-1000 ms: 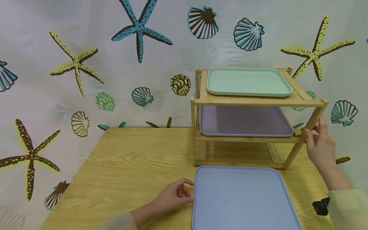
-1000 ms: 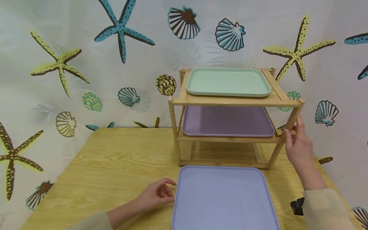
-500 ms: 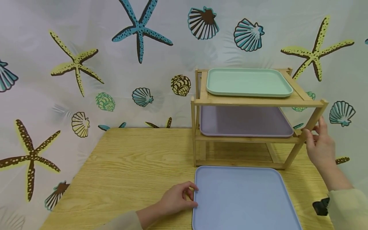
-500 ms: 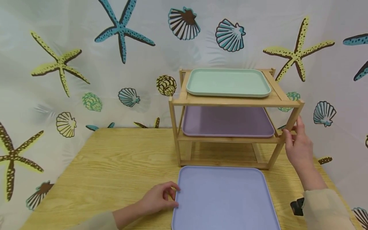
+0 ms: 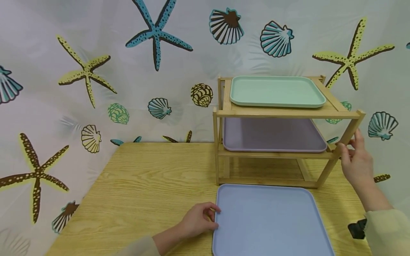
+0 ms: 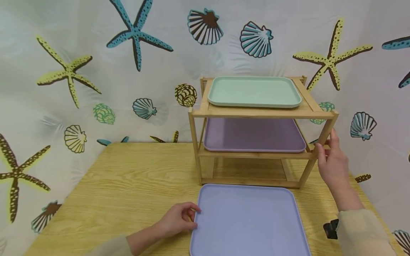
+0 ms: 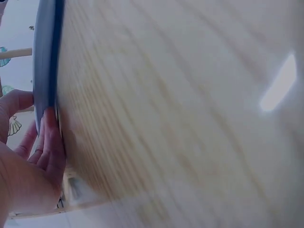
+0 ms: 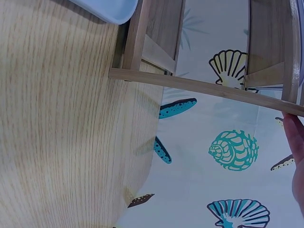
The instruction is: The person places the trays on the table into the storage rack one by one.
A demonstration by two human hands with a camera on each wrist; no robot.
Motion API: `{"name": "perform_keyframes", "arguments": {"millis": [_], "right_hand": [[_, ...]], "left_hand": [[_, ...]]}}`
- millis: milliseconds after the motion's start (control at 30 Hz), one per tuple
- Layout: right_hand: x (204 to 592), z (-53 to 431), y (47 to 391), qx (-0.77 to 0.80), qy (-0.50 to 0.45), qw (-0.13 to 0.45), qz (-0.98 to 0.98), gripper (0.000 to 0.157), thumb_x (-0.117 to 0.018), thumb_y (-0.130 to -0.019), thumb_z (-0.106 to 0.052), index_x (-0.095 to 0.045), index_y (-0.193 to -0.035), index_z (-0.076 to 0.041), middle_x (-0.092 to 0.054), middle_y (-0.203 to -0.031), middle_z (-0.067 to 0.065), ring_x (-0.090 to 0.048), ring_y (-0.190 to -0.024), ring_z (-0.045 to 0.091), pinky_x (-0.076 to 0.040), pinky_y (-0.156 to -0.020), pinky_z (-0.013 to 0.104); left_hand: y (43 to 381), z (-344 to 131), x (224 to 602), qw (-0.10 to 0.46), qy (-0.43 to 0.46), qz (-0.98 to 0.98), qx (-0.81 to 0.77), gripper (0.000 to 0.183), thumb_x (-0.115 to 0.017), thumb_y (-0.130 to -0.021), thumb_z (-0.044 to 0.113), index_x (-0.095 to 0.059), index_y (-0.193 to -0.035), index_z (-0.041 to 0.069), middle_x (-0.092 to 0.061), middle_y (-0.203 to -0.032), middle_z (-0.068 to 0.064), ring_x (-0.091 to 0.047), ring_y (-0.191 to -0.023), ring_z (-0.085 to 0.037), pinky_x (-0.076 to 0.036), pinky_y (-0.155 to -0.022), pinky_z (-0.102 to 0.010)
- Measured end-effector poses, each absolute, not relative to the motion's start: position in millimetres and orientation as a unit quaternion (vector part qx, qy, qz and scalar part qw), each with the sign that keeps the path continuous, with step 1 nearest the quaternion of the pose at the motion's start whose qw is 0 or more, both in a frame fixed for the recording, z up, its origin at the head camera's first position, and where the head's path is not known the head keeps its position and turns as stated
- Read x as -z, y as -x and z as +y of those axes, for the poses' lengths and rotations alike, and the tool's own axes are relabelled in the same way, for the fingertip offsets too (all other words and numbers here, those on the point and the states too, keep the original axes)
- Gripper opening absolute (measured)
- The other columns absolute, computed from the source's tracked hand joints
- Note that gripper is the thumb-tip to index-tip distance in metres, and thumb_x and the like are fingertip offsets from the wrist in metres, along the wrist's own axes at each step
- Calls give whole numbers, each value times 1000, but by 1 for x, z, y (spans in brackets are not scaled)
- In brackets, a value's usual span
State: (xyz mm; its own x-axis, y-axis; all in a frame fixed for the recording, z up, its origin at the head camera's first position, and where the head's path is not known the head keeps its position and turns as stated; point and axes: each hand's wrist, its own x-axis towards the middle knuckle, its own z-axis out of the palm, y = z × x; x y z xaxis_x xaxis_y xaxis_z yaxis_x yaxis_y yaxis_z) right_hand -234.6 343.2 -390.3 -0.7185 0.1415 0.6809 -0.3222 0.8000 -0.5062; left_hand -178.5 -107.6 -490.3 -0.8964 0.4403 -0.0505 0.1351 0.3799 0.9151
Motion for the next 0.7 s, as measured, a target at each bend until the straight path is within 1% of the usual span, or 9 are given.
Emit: {"name": "perform_keyframes", "arguments": {"millis": [167, 267, 367, 500, 600, 700], "right_hand": [[390, 342, 235, -309, -51, 373, -873, 59, -50, -100, -3, -21, -150, -12, -55, -110, 39, -60, -84, 57, -24, -67, -4], [391, 342, 236, -312, -57, 376, -871, 59, -51, -99, -2, -22, -150, -12, -55, -108, 38, -60, -83, 58, -24, -67, -4], [391, 342, 236, -316, -60, 375, -870, 59, -51, -99, -1, -22, -150, -12, -55, -108, 38, -60, -84, 58, -25, -67, -4], [391, 343, 235, -322, -59, 371, -869, 60, -50, -99, -1, -22, -150, -12, -55, -110, 38, -60, -85, 58, -26, -67, -4], [391, 344, 235, -322, -56, 370, -870, 59, -50, -100, -2, -21, -151, -12, -55, -110, 38, -60, -84, 58, -26, -66, -4], [391, 344, 235, -320, -53, 368, -871, 59, -49, -100, -4, -20, -151, -12, -55, -110, 38, -60, -84, 57, -26, -65, -3]], "left_hand": [[174, -108, 492, 141, -150, 793, -573, 39, -72, -70, -10, -65, -108, -2, -55, -75, -4, -51, -56, -12, -44, -49, -21], [171, -108, 494, 142, -133, 783, -591, 40, -71, -71, -10, -64, -110, -3, -55, -77, -5, -50, -59, -12, -45, -53, -21], [167, -107, 493, 163, -113, 755, -625, 41, -69, -74, -10, -61, -113, -5, -58, -85, -7, -56, -64, -13, -51, -58, -25], [163, -107, 490, 189, -111, 707, -672, 45, -67, -78, -10, -55, -122, -6, -65, -99, -15, -64, -79, -18, -56, -68, -33], [162, -108, 486, 214, -122, 673, -698, 54, -67, -80, -11, -48, -130, -6, -66, -104, -21, -65, -84, -21, -56, -67, -34], [161, -109, 482, 239, -125, 648, -712, 62, -68, -80, -12, -43, -136, -3, -67, -103, -21, -66, -81, -20, -56, -63, -33]]}}
